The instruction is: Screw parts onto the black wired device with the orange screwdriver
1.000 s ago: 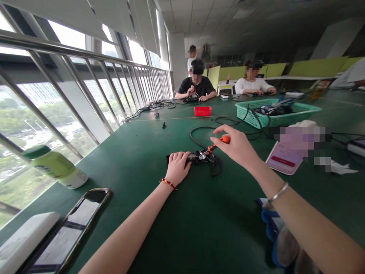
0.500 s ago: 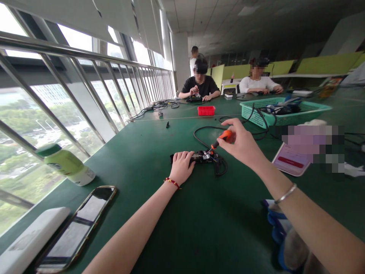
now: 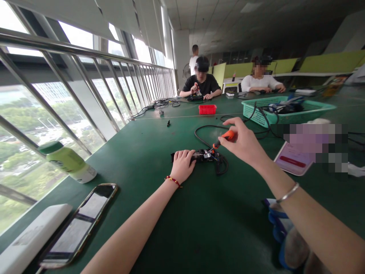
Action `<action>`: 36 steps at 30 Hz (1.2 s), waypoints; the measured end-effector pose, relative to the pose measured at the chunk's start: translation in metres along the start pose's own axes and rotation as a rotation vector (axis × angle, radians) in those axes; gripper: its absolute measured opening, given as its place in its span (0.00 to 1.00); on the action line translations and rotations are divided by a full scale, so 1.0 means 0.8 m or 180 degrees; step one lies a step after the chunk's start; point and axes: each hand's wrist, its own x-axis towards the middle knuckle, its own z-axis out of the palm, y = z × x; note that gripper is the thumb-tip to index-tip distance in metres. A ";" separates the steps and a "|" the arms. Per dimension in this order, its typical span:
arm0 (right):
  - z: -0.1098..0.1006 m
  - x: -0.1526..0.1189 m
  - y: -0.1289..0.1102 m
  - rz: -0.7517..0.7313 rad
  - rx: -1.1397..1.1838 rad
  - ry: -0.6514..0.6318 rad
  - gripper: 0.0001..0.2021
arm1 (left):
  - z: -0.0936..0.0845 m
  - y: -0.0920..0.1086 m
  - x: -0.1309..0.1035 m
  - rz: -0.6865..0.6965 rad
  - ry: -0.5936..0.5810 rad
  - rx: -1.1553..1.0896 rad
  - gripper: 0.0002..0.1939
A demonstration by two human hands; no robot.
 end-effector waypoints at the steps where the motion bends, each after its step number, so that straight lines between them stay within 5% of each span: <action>1: 0.000 0.000 0.000 0.0055 -0.0045 -0.0048 0.16 | 0.000 0.000 0.000 0.0004 0.0006 0.0001 0.18; 9: 0.001 0.000 0.002 -0.0152 0.0156 0.0066 0.20 | 0.001 0.000 0.000 -0.0012 0.0002 -0.0012 0.18; 15: -0.001 0.000 -0.001 0.0066 -0.0051 -0.0063 0.13 | 0.000 0.000 0.001 -0.0012 -0.0013 0.0004 0.18; 20: -0.002 0.000 -0.001 -0.0111 0.0150 0.0017 0.20 | -0.001 0.001 0.000 -0.0006 -0.0030 0.0045 0.18; 25: -0.001 0.000 -0.001 0.0069 -0.0025 -0.0118 0.13 | -0.001 0.002 0.000 -0.0010 -0.0030 0.0061 0.18; 30: 0.000 0.001 0.003 -0.0161 0.0221 0.0038 0.20 | 0.000 0.001 0.001 -0.0009 -0.0033 0.0088 0.18; 36: -0.002 0.001 0.002 0.0120 0.0011 -0.0140 0.12 | 0.002 0.000 0.001 0.0016 -0.0002 0.0062 0.18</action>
